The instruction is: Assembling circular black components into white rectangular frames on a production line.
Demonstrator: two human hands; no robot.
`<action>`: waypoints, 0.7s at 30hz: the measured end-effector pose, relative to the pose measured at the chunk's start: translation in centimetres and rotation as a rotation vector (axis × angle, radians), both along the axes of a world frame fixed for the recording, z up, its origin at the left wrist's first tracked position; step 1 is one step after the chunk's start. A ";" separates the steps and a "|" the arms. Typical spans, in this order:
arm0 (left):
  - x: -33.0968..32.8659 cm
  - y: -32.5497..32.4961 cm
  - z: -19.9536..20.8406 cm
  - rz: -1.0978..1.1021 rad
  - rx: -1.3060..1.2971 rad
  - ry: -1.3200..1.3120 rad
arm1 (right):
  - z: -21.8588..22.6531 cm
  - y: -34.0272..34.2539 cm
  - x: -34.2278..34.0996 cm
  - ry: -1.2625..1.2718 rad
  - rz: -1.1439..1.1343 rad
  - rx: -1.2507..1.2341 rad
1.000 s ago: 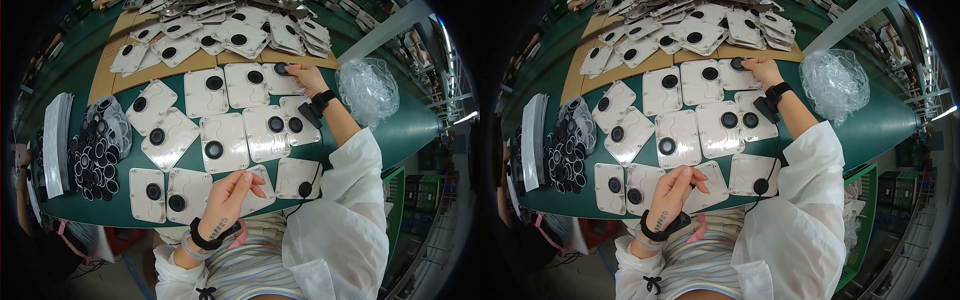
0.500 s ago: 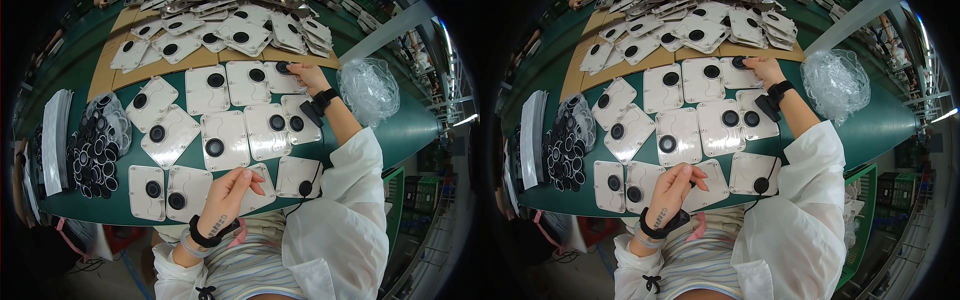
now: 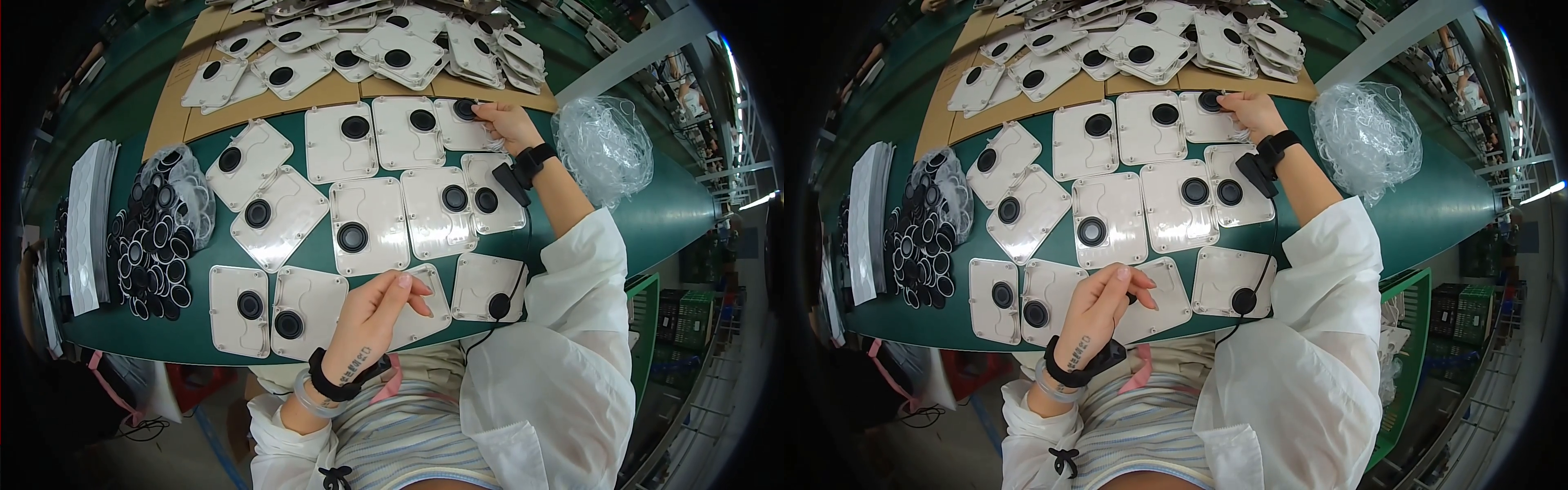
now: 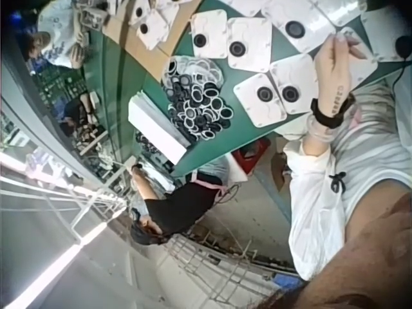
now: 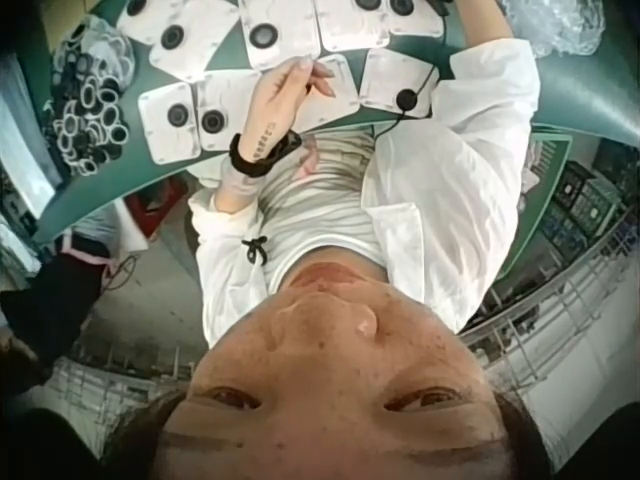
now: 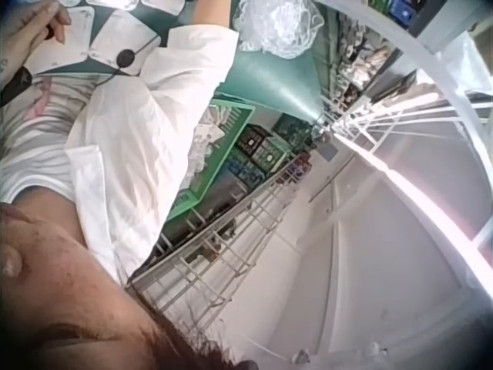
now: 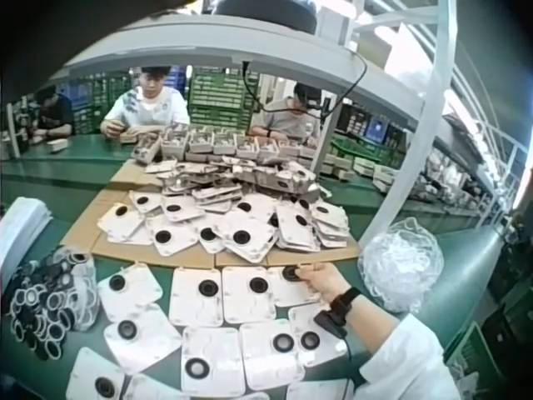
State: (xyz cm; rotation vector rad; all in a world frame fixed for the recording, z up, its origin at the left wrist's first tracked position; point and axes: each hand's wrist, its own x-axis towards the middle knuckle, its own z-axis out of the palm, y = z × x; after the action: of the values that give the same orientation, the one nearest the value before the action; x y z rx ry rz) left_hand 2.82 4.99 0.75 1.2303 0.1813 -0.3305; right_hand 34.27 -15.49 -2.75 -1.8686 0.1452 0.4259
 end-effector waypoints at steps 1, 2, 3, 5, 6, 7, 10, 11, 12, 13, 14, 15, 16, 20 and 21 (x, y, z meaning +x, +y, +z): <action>0.0 0.0 0.0 -0.003 0.001 0.001 | 0.0 0.0 0.0 0.001 0.004 0.004; 0.0 0.0 -0.1 -0.006 0.003 0.002 | -0.1 0.0 0.0 0.001 0.004 0.004; 0.0 0.0 -0.1 -0.008 0.004 0.003 | -0.1 0.0 0.0 -0.006 0.000 0.004; 0.0 -0.1 -0.4 -0.010 0.009 -0.020 | -0.1 0.2 -0.1 -0.020 -0.007 0.004; 0.0 -0.2 -0.6 -0.012 0.015 -0.043 | -0.2 0.2 -0.1 -0.020 -0.007 0.004; 0.0 -0.2 -0.7 -0.014 0.020 -0.067 | -0.4 0.2 0.0 -0.032 -0.006 0.007; 0.0 -0.2 -0.8 -0.017 0.019 -0.070 | -0.6 0.2 0.1 -0.056 -0.005 0.013; 0.0 -0.2 -0.8 -0.018 0.019 -0.071 | -0.6 0.2 0.1 -0.063 -0.006 0.001; 0.0 -0.2 -0.8 -0.018 0.019 -0.071 | -0.7 0.2 0.1 -0.070 -0.006 -0.011; 0.0 -0.2 -0.8 -0.017 0.018 -0.072 | -0.7 0.2 0.1 -0.076 -0.006 -0.023; -0.1 -0.2 -0.9 -0.016 0.018 -0.073 | -0.7 0.2 0.2 -0.076 -0.006 -0.023; -0.1 -0.2 -0.9 -0.014 0.018 -0.074 | -0.7 0.2 0.2 -0.077 -0.004 -0.028; -0.1 -0.2 -0.9 -0.014 0.017 -0.074 | -0.7 0.2 0.2 -0.078 -0.001 -0.033; -0.2 -0.2 -1.1 -0.011 0.015 -0.076 | -0.8 0.4 0.1 -0.085 -0.014 -0.031; -0.2 -0.2 -1.1 -0.010 0.014 -0.071 | -0.8 0.5 0.1 -0.087 -0.022 -0.027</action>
State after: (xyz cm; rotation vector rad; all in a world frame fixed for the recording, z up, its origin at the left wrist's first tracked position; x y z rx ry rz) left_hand 2.65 4.82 -0.37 1.2548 0.1163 -0.2936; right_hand 34.37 -15.04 -3.52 -1.9068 0.1131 0.3278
